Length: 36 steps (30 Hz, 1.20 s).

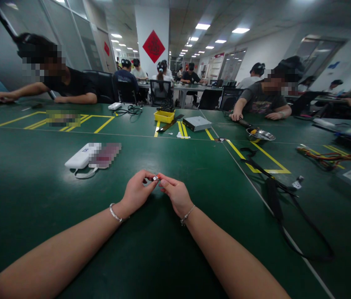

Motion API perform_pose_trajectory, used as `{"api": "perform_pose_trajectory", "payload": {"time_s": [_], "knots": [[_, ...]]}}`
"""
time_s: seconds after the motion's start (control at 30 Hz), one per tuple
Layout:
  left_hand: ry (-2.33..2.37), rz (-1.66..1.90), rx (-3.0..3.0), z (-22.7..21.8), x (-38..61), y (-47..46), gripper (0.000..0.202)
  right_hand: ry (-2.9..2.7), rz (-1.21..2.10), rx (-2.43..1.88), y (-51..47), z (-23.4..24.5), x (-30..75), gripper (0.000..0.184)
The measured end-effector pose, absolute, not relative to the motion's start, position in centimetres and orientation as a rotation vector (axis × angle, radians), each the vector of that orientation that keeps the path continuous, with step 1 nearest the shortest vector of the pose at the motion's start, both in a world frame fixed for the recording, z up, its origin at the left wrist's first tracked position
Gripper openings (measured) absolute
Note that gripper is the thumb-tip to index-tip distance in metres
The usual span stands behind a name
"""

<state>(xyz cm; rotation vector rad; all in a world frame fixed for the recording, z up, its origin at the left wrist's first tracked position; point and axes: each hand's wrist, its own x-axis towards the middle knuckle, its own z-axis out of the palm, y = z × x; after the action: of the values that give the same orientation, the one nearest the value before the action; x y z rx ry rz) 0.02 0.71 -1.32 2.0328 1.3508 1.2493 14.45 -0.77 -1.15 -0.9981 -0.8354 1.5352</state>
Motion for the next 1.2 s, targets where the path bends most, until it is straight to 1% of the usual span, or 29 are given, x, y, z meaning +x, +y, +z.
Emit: {"api": "perform_pose_trajectory", "payload": {"time_s": [0.17,0.3,0.43,0.5,0.67,0.73,0.87,0.97,1.2], "knots": [[1.407,1.206,2.091,-1.2,0.1,0.6,0.007,-0.876,1.526,-1.002,-0.7,-1.3,14.6,0.032],[1.371,1.106,2.176,-1.2,0.4,0.7,0.007,-0.978,1.366,-1.064,-0.4,-1.4,14.5,0.027],[1.275,0.988,2.209,-1.5,0.4,0.9,0.023,-1.128,1.159,-1.209,0.5,-0.9,15.7,0.02],[1.274,0.968,2.183,-1.6,0.2,1.0,0.029,-1.229,0.977,-1.384,1.2,-0.3,17.7,0.02],[1.369,0.874,2.17,-1.4,-0.3,1.3,0.02,-1.482,0.225,-2.095,2.5,1.3,26.6,0.019],[1.385,0.822,2.198,-1.3,-0.4,1.4,0.018,-1.404,0.104,-2.34,2.5,1.5,30.3,0.021],[1.391,0.769,2.249,-1.4,-0.4,1.5,0.015,-1.264,0.123,-2.563,2.1,0.9,35.1,0.022],[1.394,0.749,2.265,-1.5,-0.5,1.7,0.014,-1.225,0.182,-2.597,1.8,0.2,36.4,0.025],[1.384,0.732,2.28,-1.7,-0.6,1.9,0.014,-1.174,0.147,-2.647,1.8,-0.8,37.7,0.035]]}}
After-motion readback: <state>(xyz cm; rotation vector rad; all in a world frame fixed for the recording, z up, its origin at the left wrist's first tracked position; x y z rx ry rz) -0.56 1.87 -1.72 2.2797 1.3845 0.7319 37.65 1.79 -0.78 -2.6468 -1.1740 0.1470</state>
